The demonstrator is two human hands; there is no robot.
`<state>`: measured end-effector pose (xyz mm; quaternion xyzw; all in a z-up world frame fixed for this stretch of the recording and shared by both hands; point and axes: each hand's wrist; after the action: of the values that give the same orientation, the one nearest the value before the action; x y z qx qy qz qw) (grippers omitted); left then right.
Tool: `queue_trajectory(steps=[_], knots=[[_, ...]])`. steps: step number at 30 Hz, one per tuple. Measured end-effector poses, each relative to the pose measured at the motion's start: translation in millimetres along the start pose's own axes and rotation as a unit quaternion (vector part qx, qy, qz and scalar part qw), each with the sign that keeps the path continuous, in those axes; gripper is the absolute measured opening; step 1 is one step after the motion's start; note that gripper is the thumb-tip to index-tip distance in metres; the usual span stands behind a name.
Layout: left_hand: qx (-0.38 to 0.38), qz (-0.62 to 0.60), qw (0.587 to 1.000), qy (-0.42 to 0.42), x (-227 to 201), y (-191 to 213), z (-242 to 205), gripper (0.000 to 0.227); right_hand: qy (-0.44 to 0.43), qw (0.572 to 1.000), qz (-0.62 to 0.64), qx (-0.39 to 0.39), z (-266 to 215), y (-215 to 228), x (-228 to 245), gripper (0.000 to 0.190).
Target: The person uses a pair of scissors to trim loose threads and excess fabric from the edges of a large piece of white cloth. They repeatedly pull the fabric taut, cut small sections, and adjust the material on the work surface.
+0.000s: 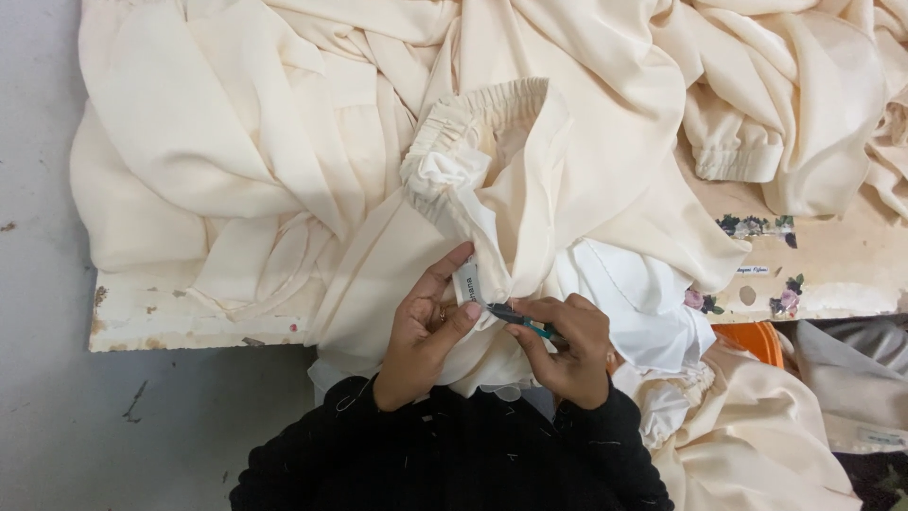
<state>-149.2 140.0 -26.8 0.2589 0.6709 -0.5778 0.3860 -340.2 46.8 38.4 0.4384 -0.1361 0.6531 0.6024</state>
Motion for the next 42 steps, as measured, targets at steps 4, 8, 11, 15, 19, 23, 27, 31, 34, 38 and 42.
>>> queue_trajectory(steps=[4,8,11,15,19,23,27,31,34,38,42], knots=[[-0.001,0.012,1.000,-0.008,0,-2,2,0.080,-0.028,0.999,0.042,-0.009,-12,-5,-15,0.024],[-0.009,0.007,1.000,-0.008,13,6,4,0.081,-0.052,0.995,0.082,-0.011,-12,-8,-19,0.021],[-0.007,0.016,1.000,-0.021,-2,-3,7,0.082,-0.055,0.987,0.145,-0.038,-20,-9,-23,0.024],[0.004,0.037,0.998,-0.056,-16,-18,4,0.083,-0.036,0.975,0.208,-0.065,-22,-7,-35,0.068],[-0.006,0.068,0.993,-0.094,-6,-24,-4,0.094,-0.067,0.987,0.115,-0.089,-6,-25,-34,0.015],[0.002,0.111,0.981,-0.157,1,-13,3,0.101,-0.042,0.949,0.211,-0.229,-33,-23,-96,0.020],[0.017,0.131,0.978,-0.159,-4,-12,-2,0.106,0.063,0.957,0.182,-0.216,-34,-10,-93,0.027],[0.034,0.130,0.979,-0.155,-12,-23,-2,0.107,0.039,0.987,0.046,-0.152,-12,-11,-30,0.011],[0.048,0.140,0.976,-0.158,-20,-29,4,0.108,0.046,0.993,-0.009,-0.105,8,-15,-3,0.034],[0.036,0.263,0.944,-0.195,-19,-23,2,0.106,0.075,0.983,-0.162,-0.041,14,-18,23,0.029],[0.012,0.393,0.895,-0.211,1,-13,0,0.104,0.122,0.957,-0.262,-0.001,10,-21,35,0.017]])
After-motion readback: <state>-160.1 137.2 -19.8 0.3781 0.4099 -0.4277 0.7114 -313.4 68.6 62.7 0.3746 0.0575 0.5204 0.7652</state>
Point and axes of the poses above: each hand's wrist, its own z-axis towards the middle knuckle, its own y-axis out of the back of the hand, x = y × z, and after that the axes turned 4 degrees about z, right-handed
